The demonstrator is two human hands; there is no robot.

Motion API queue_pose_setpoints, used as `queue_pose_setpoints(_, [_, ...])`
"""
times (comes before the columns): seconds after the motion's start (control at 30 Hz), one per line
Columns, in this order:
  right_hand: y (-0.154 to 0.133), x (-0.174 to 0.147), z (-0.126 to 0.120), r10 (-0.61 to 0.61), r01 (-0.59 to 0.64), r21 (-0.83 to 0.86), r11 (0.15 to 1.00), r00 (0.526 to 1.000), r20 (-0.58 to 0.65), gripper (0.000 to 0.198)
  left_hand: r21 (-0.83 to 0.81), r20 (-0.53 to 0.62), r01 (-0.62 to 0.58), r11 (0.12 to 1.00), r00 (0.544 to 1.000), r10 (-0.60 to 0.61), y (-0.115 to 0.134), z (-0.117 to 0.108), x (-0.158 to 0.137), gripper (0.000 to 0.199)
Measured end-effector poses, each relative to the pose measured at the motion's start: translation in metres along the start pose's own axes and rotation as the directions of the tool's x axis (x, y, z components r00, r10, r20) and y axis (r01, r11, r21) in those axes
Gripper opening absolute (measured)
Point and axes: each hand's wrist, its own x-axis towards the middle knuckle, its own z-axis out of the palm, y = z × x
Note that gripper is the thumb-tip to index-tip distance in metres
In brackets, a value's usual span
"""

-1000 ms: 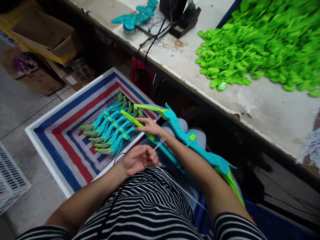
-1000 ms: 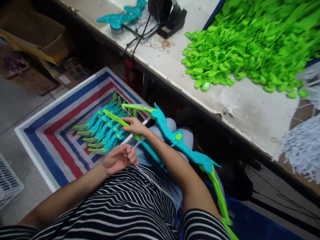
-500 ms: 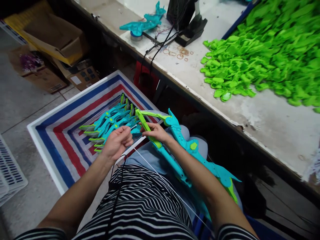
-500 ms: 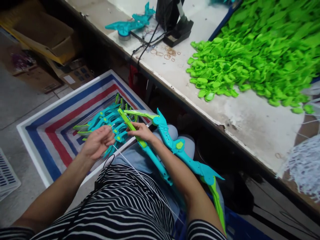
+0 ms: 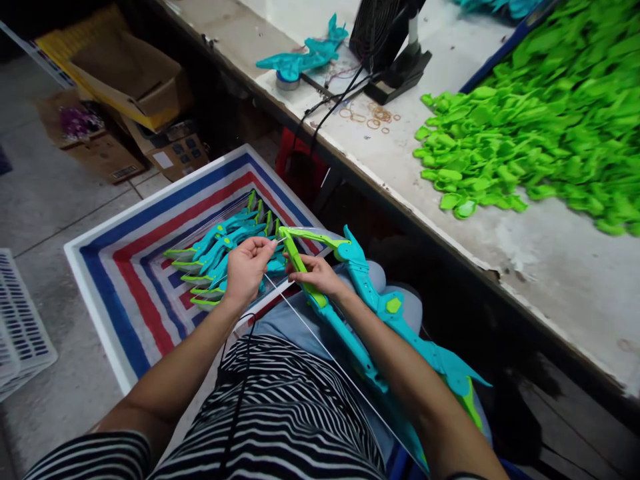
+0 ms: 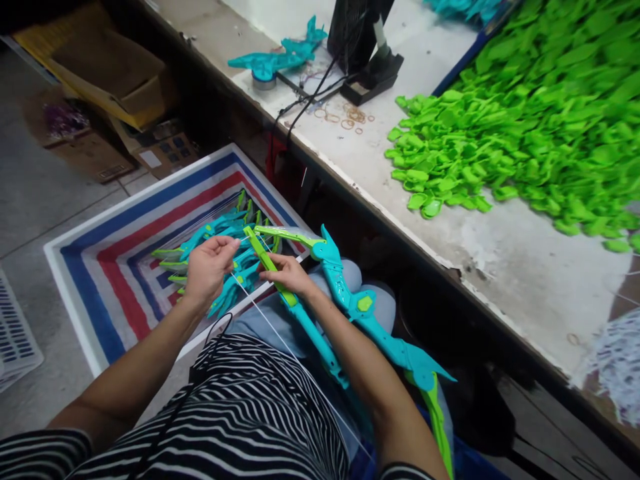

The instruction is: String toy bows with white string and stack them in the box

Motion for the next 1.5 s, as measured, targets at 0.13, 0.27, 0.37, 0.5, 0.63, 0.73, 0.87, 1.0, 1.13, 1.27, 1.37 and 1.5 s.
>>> queue_pose_setpoints(0.13, [0.000,0.001,0.001,-0.001,0.001,0.010,1.000,1.000,0.003,0.033,0.048,-0.008,-0.064,0.997,0.998,0.064,-0.001,0.003,0.000,0.025])
queue_pose_setpoints(0.27, [0.002,0.001,0.003,-0.029,0.029,-0.024,0.999,1.000,0.004,0.031,0.072,0.061,-0.081,0.994,0.995,0.077,-0.002,0.005,-0.001,0.024])
queue_pose_setpoints(0.37, [0.006,0.000,0.006,-0.053,0.054,-0.066,0.996,0.998,0.017,0.033,0.058,0.103,-0.070,0.996,0.993,0.064,-0.002,0.004,0.001,0.031])
queue_pose_setpoints(0.5, [0.004,-0.002,0.009,-0.152,0.153,-0.220,0.963,0.988,0.022,0.044,0.104,0.115,-0.079,0.991,0.991,0.067,0.000,-0.001,0.005,0.033])
queue_pose_setpoints(0.63, [-0.021,0.003,0.011,-0.426,0.344,-0.463,0.817,0.901,-0.084,0.046,0.096,0.080,-0.065,0.993,0.995,0.058,-0.004,-0.006,0.009,0.030])
queue_pose_setpoints(0.73, [-0.044,0.013,0.014,-0.533,0.417,-0.518,0.747,0.841,-0.091,0.038,0.091,0.060,-0.059,0.994,0.997,0.054,-0.008,-0.007,0.009,0.031])
queue_pose_setpoints(0.87, [-0.058,0.027,0.019,-0.532,0.430,-0.526,0.734,0.846,-0.051,0.025,0.087,0.063,-0.065,0.994,0.996,0.059,-0.010,-0.009,0.009,0.029])
queue_pose_setpoints(1.0, [-0.058,0.034,0.018,-0.530,0.445,-0.511,0.736,0.848,-0.025,0.020,0.071,0.082,-0.056,0.996,0.995,0.050,-0.009,-0.010,0.009,0.029])
queue_pose_setpoints(1.13, [-0.062,0.035,0.016,-0.516,0.433,-0.546,0.717,0.857,0.002,0.014,0.066,0.087,-0.052,0.996,0.995,0.046,-0.009,-0.011,0.008,0.031])
queue_pose_setpoints(1.27, [-0.065,0.031,0.021,-0.517,0.404,-0.592,0.697,0.855,-0.025,0.013,0.144,0.108,-0.043,0.989,0.994,0.027,-0.013,-0.013,0.014,0.028])
queue_pose_setpoints(1.37, [-0.068,0.035,0.018,-0.564,0.408,-0.688,0.600,0.826,-0.001,0.012,0.335,0.146,-0.175,0.926,0.980,0.133,-0.020,-0.016,0.019,0.016])
queue_pose_setpoints(1.5, [-0.080,0.052,-0.018,-0.669,0.310,-0.760,0.571,0.713,-0.212,0.014,0.420,0.252,-0.477,0.772,0.879,0.406,-0.026,-0.017,0.019,0.011])
